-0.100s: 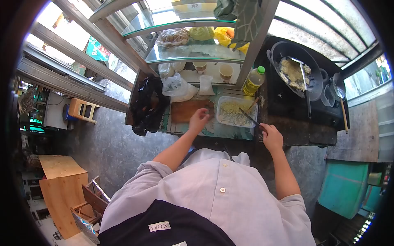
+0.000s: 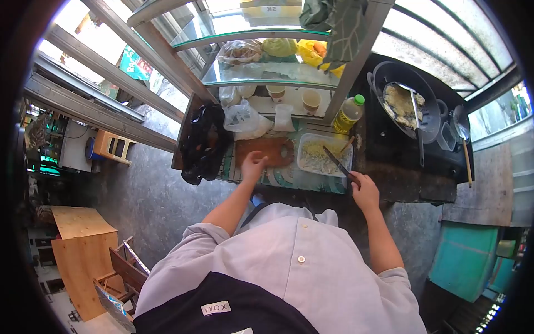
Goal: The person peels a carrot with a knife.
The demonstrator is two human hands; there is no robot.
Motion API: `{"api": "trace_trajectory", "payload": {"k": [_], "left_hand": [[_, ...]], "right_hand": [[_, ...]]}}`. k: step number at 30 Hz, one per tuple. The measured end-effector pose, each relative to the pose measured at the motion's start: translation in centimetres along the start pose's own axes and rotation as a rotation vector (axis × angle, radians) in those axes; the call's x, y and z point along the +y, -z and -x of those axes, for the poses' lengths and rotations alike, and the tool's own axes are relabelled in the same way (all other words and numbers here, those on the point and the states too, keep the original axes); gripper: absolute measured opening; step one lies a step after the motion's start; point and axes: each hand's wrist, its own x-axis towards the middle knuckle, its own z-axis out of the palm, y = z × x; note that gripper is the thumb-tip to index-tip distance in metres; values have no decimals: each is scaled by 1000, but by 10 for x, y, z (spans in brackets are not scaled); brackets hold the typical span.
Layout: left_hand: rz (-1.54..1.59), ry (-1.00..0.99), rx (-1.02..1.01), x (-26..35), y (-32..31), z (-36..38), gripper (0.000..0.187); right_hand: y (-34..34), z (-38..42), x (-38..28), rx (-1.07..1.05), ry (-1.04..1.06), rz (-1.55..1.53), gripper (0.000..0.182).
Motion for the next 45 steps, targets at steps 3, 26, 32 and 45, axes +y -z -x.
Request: {"api": "trace_trajectory", "payload": {"k": [3,26,32,45], "left_hand": [[-247,64,22,-9,53,-14,43],[-441,-663,-417,-47,149,-91,32],[-291,-617,-390,8,182,-97,22],[-483,-1083,122,8,231,-113,50]], "right_hand": [[-29,-5,-23,90,14,-267,32],[-287,-68,-175,353,-388,-805,74],[-248,-108,-225,590,-302,-378,63],[-165,-200,-256,544,-146,-801,19]]}}
